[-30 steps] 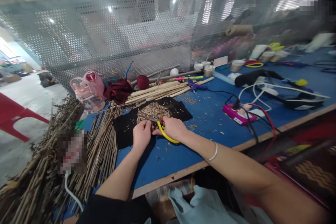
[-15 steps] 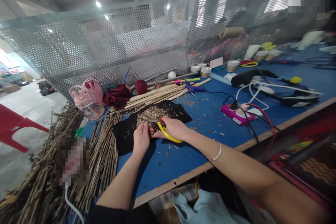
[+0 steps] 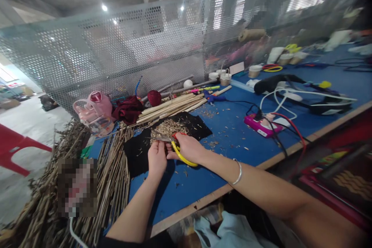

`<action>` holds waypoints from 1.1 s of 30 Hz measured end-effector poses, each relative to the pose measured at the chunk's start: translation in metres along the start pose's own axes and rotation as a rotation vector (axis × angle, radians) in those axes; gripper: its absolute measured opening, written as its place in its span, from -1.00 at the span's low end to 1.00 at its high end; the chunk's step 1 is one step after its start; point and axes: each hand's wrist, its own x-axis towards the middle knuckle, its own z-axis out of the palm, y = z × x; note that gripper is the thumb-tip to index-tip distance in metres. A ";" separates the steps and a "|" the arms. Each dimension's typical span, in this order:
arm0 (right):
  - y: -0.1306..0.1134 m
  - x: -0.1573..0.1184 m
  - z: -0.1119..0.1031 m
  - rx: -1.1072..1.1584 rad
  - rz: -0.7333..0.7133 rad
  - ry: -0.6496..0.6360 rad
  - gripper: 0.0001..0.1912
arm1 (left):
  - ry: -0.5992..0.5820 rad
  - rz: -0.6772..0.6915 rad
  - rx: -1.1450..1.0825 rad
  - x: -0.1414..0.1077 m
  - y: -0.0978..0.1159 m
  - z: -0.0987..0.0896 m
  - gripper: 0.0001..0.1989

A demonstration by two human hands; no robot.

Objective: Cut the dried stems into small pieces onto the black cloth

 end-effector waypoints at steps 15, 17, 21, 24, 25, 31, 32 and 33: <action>-0.001 0.001 -0.001 -0.037 0.117 -0.110 -0.28 | 0.026 0.010 0.112 -0.001 0.003 -0.002 -0.68; 0.000 0.002 -0.001 -0.035 0.134 -0.121 -0.29 | 0.028 0.005 0.137 0.000 0.001 -0.002 -0.67; 0.002 0.002 0.001 -0.029 0.157 -0.124 -0.33 | 0.028 0.032 0.232 0.004 -0.004 -0.006 -0.66; 0.005 0.004 0.002 0.010 0.186 -0.114 -0.40 | 0.021 0.003 0.269 0.006 -0.006 -0.008 -0.66; 0.006 0.006 0.002 0.038 0.198 -0.103 -0.43 | 0.016 -0.028 0.259 0.006 -0.006 -0.008 -0.66; 0.005 0.028 -0.003 0.254 0.134 -0.007 -0.63 | 0.005 -0.049 0.307 0.005 -0.004 -0.009 -0.70; 0.005 0.032 -0.003 0.297 0.118 0.001 -0.68 | 0.008 -0.022 0.337 0.005 -0.004 -0.010 -0.71; 0.004 0.036 -0.002 0.343 0.106 0.011 -0.73 | 0.009 0.008 0.370 0.005 -0.005 -0.011 -0.71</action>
